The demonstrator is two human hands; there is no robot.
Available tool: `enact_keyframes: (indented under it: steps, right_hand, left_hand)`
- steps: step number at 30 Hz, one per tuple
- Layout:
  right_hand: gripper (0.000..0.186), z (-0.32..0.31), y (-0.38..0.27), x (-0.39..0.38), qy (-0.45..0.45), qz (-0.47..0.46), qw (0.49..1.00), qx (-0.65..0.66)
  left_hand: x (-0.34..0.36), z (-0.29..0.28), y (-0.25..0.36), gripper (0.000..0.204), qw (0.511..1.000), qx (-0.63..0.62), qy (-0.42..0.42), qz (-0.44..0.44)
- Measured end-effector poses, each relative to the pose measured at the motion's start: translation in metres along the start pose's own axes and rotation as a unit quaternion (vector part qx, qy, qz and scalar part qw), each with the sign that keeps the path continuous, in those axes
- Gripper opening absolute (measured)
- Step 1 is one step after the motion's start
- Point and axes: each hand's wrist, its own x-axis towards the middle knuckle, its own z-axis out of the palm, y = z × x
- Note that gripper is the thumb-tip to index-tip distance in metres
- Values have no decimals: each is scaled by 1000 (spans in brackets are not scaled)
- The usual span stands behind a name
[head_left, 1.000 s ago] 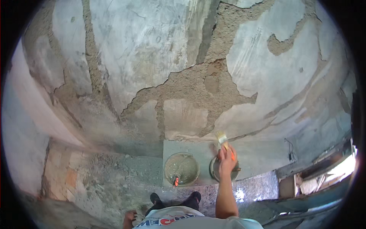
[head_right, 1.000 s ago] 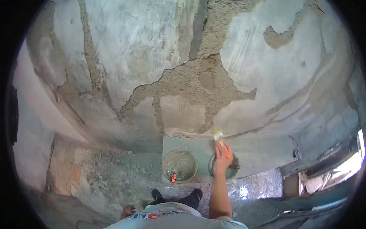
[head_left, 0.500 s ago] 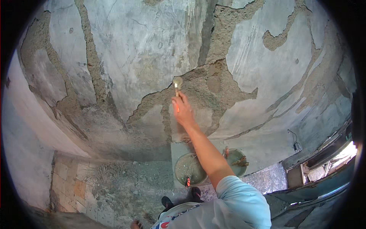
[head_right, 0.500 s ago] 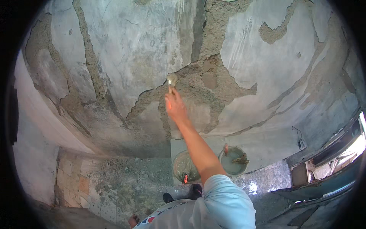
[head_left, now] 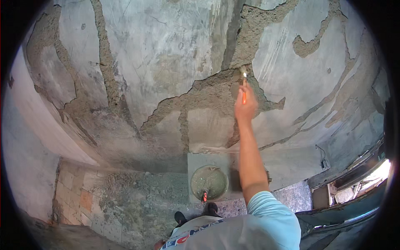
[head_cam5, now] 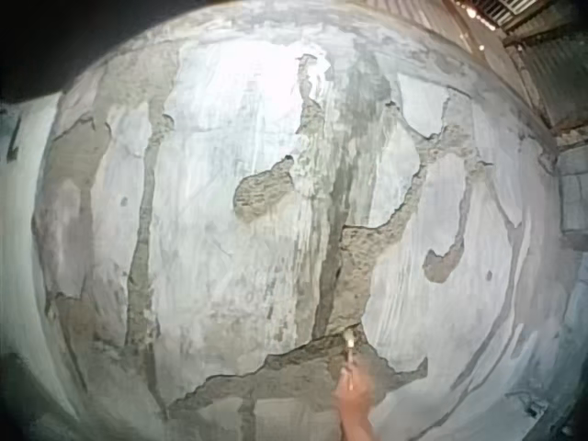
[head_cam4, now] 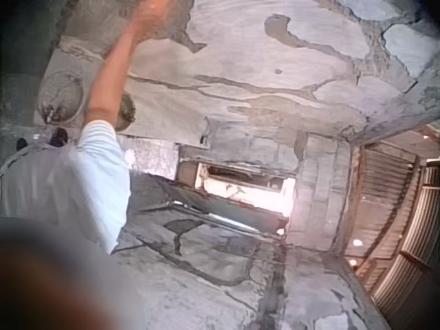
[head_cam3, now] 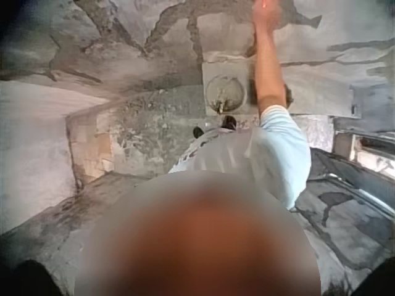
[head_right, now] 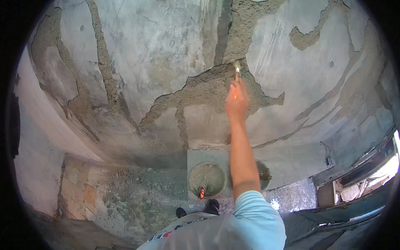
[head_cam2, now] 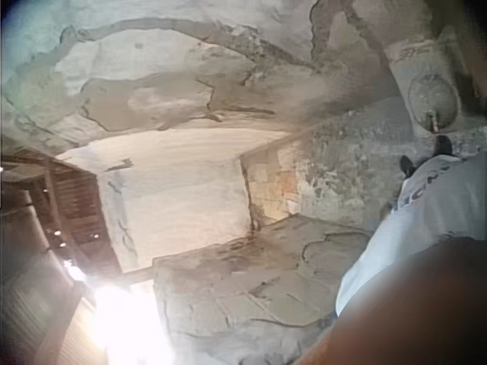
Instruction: The person dips a paintbrush into a container of liquid and applies the liquid onto a damaged wall surface repeatedly using the brush.
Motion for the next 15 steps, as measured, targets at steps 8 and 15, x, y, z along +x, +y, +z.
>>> enact_keyframes:
  steps: [8,15]
  right_hand:
    - [11,87,-73,-137,-209,58,972,88]
    - [19,-52,-12,-170,-186,425,854,234]
  left_hand:
    - [8,14,23,38,994,105,11,-33]
    - [10,7,-13,38,989,140,-21,-49]
